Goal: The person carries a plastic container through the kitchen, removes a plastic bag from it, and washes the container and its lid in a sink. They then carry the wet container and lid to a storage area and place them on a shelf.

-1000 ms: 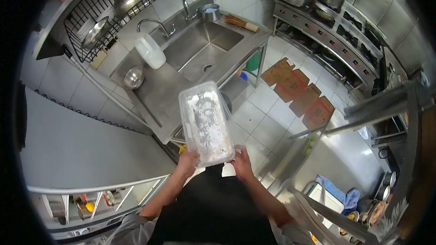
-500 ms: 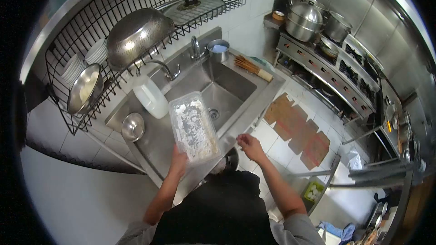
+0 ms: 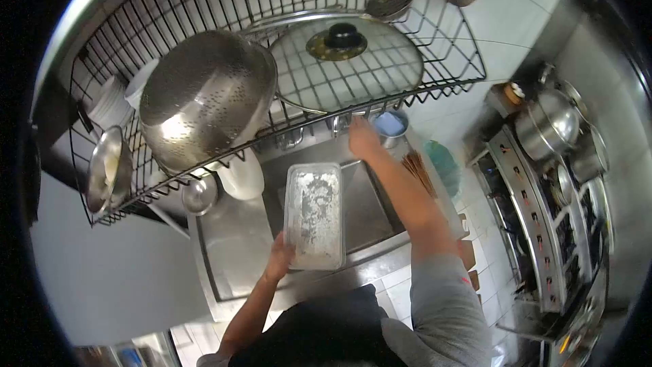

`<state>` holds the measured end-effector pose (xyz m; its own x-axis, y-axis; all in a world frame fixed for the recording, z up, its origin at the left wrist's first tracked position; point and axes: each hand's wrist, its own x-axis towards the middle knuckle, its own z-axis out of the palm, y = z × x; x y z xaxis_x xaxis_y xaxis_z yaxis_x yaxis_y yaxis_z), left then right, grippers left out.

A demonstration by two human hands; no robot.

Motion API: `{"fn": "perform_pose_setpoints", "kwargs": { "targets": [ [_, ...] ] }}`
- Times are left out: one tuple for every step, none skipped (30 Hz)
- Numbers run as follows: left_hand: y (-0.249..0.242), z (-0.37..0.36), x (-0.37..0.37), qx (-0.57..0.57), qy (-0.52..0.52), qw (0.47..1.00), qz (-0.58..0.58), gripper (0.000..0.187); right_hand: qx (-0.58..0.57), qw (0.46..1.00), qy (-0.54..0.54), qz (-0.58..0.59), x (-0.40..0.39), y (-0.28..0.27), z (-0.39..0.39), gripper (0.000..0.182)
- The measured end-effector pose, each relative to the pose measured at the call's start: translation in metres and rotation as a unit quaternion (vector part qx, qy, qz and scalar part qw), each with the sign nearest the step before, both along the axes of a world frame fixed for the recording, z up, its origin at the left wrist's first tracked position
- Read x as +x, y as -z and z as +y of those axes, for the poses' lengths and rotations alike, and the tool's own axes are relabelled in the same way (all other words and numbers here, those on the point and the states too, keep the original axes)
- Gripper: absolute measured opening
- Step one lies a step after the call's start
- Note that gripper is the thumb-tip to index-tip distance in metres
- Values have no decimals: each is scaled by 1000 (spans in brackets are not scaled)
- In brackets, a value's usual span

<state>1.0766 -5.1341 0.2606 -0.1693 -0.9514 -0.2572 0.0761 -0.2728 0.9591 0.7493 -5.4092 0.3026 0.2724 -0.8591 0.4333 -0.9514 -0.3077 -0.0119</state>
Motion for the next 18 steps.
{"fn": "perform_pose_setpoints", "kwargs": {
  "targets": [
    [0, -2, -9, -3, 14, 999, -49, 54, 134, 991, 18, 14, -3, -18, -8, 43],
    [-3, -7, -27, -22, -26, 999, 14, 50, 259, 965, 36, 34, -4, -31, -14, 39],
    [4, -9, -35, -14, -45, 999, 13, 50, 267, 963, 18, 39, -5, -31, -15, 39],
    [15, -10, -42, -12, -58, 998, 26, 48, 277, 961, 15, -1, -8, -26, -14, 35],
    [27, -8, -48, -11, -71, 997, 40, 47, 288, 957, 15, -41, -14, -24, -13, 33],
    [29, -5, -50, 17, -56, 995, 76, 45, 248, 968, -41, 2, -27, 8, -29, 28],
    [32, -4, -56, 22, -70, 994, 79, 45, 254, 966, -53, 8, -32, 5, -24, 28],
    [36, -4, -61, 8, -69, 992, 108, 45, 287, 953, -76, -67, -41, 3, -15, 25],
    [38, -8, -68, -9, -67, 988, 136, 45, 316, 933, -97, -141, -47, -1, -5, 25],
    [24, -8, -75, -21, -72, 989, 128, 47, 219, 948, -115, -199, -48, -5, 8, 25],
    [26, -11, -81, -20, -77, 988, 130, 47, 222, 948, -119, -196, -49, -9, 22, 25],
    [32, -13, -87, -26, -72, 984, 161, 48, 198, 935, -141, -258, -43, -29, 43, 25],
    [38, -15, -90, -33, -66, 979, 190, 50, 172, 918, -162, -320, -37, -39, 59, 27],
    [42, -17, -90, 27, -71, 985, 156, 51, 172, 918, -160, -321, -33, -37, 70, 27],
    [39, -17, -94, 28, -66, 985, 154, 51, 212, 918, -200, -269, -30, -35, 80, 31],
    [33, -19, -98, 11, -58, 982, 179, 51, 250, 914, -238, -215, -26, -34, 89, 35],
    [28, -22, -104, -7, -49, 977, 206, 51, 246, 916, -230, -217, -22, -20, 93, 35],
    [27, -25, -110, -9, -41, 977, 208, 51, 205, 945, -233, -105, -18, 5, 90, 40]
  ]
}}
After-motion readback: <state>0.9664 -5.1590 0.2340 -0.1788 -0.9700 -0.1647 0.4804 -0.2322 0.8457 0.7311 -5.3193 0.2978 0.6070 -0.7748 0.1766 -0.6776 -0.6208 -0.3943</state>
